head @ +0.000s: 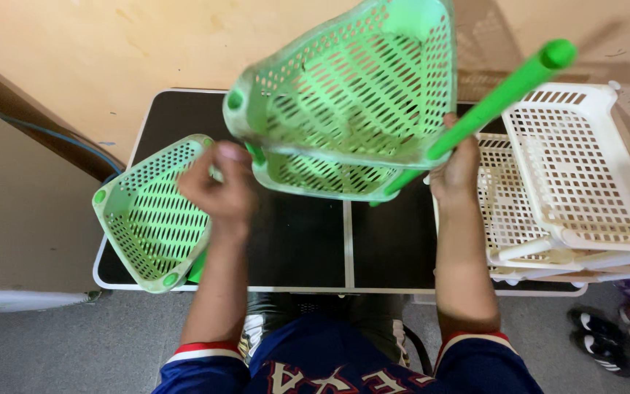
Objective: The person assembles a three-tier green plastic corner shelf by inserting green cylindrical poles into the basket tiers and stacking them. The person handles the baskets and poles by hand, aligning and securing each tier to form a stable unit.
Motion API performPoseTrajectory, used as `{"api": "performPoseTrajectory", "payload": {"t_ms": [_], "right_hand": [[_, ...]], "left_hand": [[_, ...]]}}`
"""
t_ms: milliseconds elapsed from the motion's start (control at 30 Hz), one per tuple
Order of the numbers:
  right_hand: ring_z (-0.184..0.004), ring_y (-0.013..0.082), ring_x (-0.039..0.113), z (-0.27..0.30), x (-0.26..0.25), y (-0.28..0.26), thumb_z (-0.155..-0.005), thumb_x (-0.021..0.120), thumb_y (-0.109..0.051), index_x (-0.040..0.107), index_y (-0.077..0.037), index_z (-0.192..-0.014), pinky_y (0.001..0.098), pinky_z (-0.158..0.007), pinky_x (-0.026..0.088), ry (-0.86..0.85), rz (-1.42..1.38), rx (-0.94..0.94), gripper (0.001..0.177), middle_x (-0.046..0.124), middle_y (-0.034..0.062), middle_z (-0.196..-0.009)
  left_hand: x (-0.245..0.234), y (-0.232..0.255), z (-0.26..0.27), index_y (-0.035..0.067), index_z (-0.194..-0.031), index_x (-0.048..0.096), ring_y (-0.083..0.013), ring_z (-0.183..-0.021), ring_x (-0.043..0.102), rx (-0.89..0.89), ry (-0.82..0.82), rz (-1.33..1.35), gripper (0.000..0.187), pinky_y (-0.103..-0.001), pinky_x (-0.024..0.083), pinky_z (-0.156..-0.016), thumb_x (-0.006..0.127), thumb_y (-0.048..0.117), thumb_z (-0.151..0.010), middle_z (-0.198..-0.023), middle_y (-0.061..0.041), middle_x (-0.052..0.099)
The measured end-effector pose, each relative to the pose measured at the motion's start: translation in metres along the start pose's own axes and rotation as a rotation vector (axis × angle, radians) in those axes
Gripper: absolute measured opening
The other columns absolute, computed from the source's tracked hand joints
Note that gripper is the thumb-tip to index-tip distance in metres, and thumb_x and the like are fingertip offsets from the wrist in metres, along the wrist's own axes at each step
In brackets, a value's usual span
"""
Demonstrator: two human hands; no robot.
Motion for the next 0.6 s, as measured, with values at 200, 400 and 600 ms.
{"api": "performPoseTrajectory", "payload": {"t_ms": [200,400,600], "right_hand": [[-0.117,0.0276,0.067,0.0,-0.014,-0.013,-0.093,0.062,-0.031,0.058,0.004,-0.139,0.041,-0.109,0.051,-0.19,-0.119,0.1,0.058,0.069,0.0157,-0.13],[-0.124,0.028,0.063,-0.007,-0.02,0.002,-0.103,0.055,-0.038,0.055,0.004,-0.144,0.0418,-0.113,0.047,-0.242,-0.138,0.126,0.059,0.064,0.0167,-0.136],[-0.14,0.0279,0.056,-0.012,-0.023,0.011,-0.105,0.041,-0.054,0.051,0.002,-0.147,0.0424,-0.119,0.045,-0.064,0.05,-0.084,0.07,0.059,0.0182,-0.149]], "left_hand": [[-0.014,-0.034,-0.036,-0.002,-0.133,0.059,-0.0182,-0.112,0.062,-0.398,-0.377,0.186,0.048,-0.033,0.046,-0.089,0.066,0.03,-0.098,-0.124,-0.009,0.064],[0.011,-0.048,-0.005,-0.007,-0.142,0.054,-0.0263,-0.108,0.065,-0.953,-0.69,0.73,0.064,-0.037,0.052,-0.094,0.058,0.02,-0.083,-0.125,-0.017,0.067],[0.02,-0.055,0.008,-0.006,-0.138,0.056,-0.028,-0.105,0.066,-0.948,-0.555,0.77,0.062,-0.039,0.054,-0.092,0.052,0.018,-0.081,-0.121,-0.019,0.067]]}}
Point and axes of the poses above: each hand's wrist, its own z-axis away from the middle knuckle, its own x-axis out of the palm, y = z × x, the point moved 2 cm from there along -z, towards the middle knuckle
